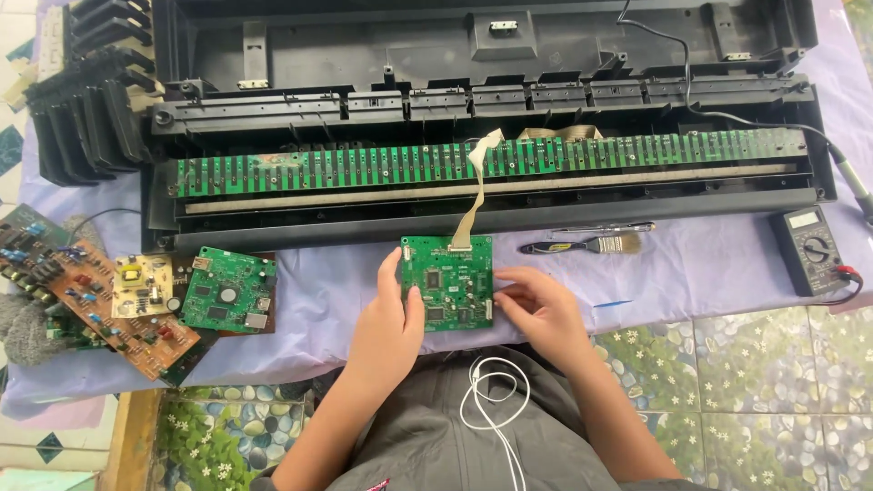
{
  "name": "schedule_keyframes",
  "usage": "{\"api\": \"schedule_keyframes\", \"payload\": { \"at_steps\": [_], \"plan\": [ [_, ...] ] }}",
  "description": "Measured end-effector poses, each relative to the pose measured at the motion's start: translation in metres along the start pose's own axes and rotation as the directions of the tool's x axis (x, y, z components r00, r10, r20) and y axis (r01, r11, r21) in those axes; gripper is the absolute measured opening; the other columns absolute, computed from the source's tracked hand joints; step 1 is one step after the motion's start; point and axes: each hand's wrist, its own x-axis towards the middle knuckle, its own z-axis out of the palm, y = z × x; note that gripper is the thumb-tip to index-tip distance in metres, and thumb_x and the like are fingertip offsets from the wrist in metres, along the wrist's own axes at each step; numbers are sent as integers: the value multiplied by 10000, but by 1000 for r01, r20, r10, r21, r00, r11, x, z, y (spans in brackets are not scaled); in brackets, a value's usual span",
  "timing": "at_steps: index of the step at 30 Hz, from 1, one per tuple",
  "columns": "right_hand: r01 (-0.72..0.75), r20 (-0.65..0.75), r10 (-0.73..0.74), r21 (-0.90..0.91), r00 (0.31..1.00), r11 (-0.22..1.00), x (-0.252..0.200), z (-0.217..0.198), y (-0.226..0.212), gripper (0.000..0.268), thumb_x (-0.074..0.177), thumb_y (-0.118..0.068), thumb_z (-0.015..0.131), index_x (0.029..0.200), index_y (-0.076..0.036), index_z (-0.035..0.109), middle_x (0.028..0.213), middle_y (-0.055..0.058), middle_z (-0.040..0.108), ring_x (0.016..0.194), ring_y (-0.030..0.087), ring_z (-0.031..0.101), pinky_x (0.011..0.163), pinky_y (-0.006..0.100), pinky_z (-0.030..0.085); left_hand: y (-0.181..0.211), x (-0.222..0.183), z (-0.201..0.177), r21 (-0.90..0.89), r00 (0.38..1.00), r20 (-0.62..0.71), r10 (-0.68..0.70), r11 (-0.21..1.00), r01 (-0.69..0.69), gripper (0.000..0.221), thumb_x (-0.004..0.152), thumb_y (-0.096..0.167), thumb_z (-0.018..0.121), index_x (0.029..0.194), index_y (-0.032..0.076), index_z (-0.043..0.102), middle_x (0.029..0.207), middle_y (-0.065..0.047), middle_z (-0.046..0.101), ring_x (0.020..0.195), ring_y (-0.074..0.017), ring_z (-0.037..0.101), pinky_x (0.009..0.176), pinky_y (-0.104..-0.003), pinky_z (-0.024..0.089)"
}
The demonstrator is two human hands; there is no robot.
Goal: Organizing various circuit boards and cleaning the internal contacts of a disassembled electronic keyboard using a brush and screwdriver.
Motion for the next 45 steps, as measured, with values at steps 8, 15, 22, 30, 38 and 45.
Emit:
{"api": "schedule_keyframes", "payload": {
  "at_steps": [8,15,22,30,38,45],
  "plan": [
    [361,-86,-483,-554,871,750,11,-24,-25,276,853,65,756,1060,-114,794,1068,74,777,1007,274,741,881,376,580,-50,12,22,596,915,-226,333,790,-140,413,951,288,601,1335,137,632,645,-7,649,499,-181,634,468,-305,539],
    [276,112,-610,-944,784,182,19,-51,8,292,968,-176,705,1259,-166,736,1190,17,717,1188,240,640,1072,392,439,-46,19,20,493,894,-230,384,838,-233,681,777,125,669,1432,259,540,1068,-62,548,849,-303,683,667,-407,608],
    [374,220,-602,-916,768,143,17,-66,-15,233,960,-82,705,1180,-140,756,1051,16,665,1001,232,654,963,392,490,-59,30,26,562,757,27,653,616,-552,416,835,269,588,1239,329,667,1406,-23,517,1314,-336,436,967,-474,316],
    [443,363,-363,-881,858,167,27,-62,-102,218,976,-184,638,1177,-161,720,1024,33,716,994,244,723,802,362,557,-50,27,42,616,793,37,608,611,-497,688,762,705,706,1255,242,581,1508,-128,485,1433,-400,384,1082,-697,186],
    [331,375,-224,-919,899,-213,27,-73,-8,302,874,-251,663,1175,-225,659,1019,-49,672,938,140,708,798,279,529,-44,16,67,615,815,-72,575,668,-418,652,882,689,599,1278,171,581,1536,-206,462,1435,-467,380,1098,-735,181],
    [476,456,-155,-770,876,425,38,-83,-133,186,865,-77,681,1049,-104,679,950,66,665,842,346,722,711,447,582,-44,16,76,616,825,-92,558,683,-393,689,872,668,625,1304,136,559,1535,-252,441,1447,-513,348,1105,-738,171]
  ]
}}
